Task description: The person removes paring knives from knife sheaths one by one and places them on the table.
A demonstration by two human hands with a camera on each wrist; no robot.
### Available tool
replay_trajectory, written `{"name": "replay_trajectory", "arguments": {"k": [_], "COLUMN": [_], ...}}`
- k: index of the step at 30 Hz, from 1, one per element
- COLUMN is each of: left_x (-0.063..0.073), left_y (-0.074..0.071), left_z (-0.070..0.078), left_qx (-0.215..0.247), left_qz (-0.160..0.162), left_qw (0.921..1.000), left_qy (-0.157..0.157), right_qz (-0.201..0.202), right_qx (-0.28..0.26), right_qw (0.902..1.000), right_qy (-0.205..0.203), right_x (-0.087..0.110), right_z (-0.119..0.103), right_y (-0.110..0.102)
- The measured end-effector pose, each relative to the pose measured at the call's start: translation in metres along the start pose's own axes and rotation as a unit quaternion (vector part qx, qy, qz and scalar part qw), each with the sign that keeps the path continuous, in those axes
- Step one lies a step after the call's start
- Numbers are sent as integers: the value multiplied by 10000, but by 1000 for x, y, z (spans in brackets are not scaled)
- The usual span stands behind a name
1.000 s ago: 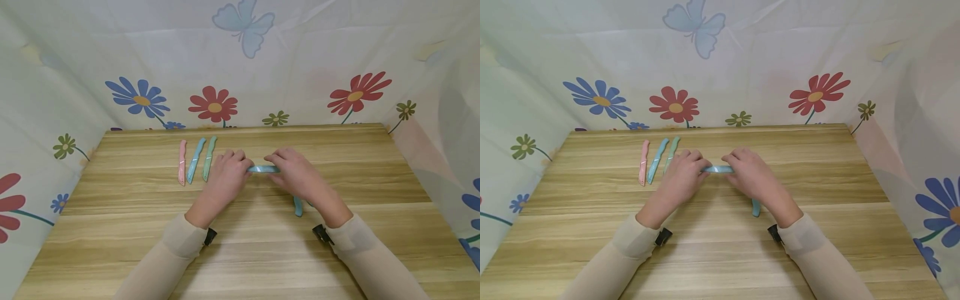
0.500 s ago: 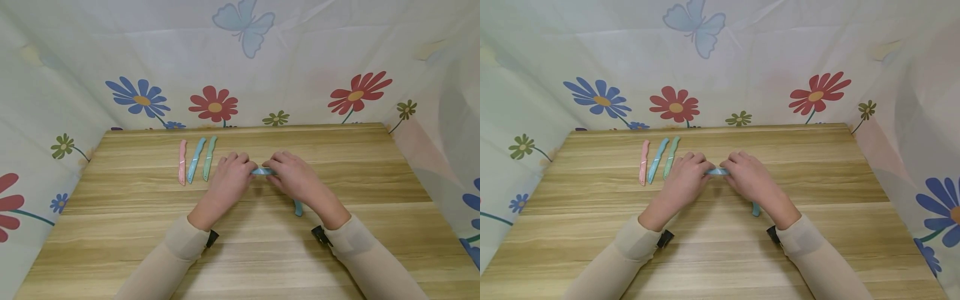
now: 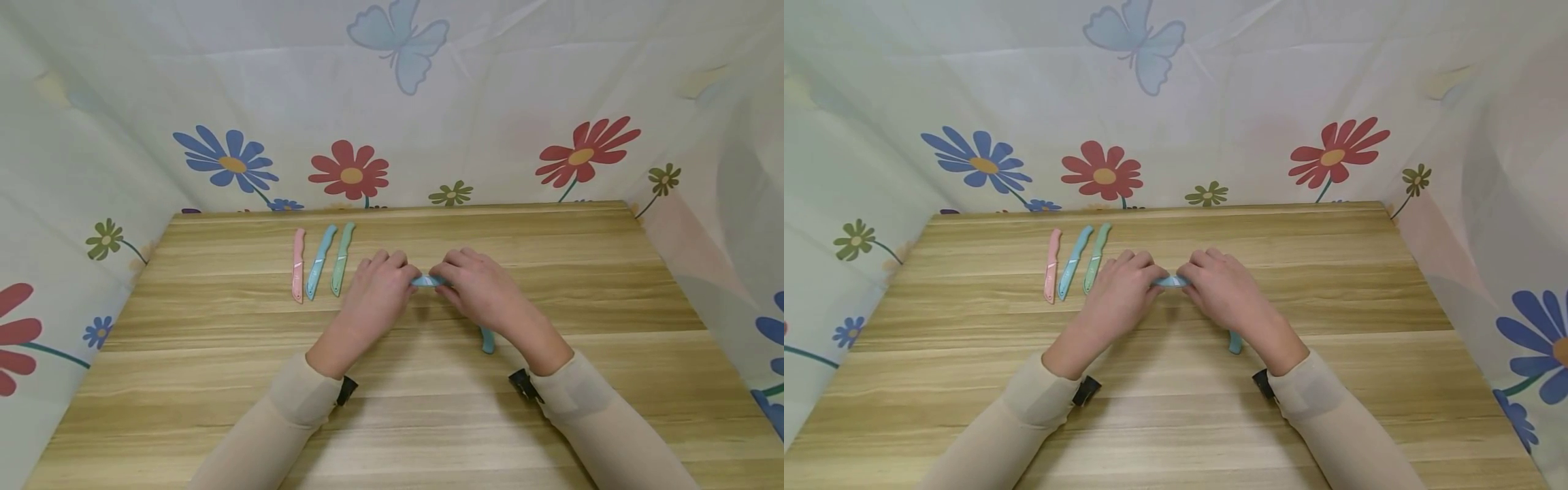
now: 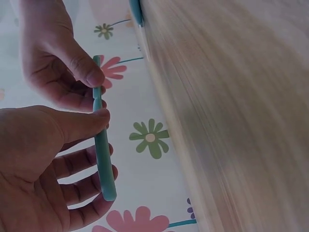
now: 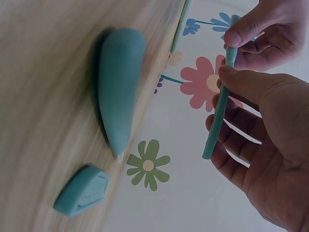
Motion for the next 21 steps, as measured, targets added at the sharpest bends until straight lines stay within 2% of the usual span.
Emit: {"name": "replay_trajectory", "arguments": {"k": [21], "left_x": [0], "left_y": [-3], "left_z": [-2], "left_qx": [-10], "left_qz": [-122], "left_qw": [9999], "left_qy": [-101], "right_qz": [-80], "right_qx": [-74], "right_qw": [9999], "right_qy": [50], "right_x": [0], "right_z": [2], "right_y": [-5]}}
Point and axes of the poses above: each hand's wrist, its own x-axis away from the middle knuckle, its own y-axis out of the palm, z = x × y, the point moved 3 cm from there along -x, towards the middle knuckle, and after that the axes turned 14 degrees about -z, right-handed, at the moved point
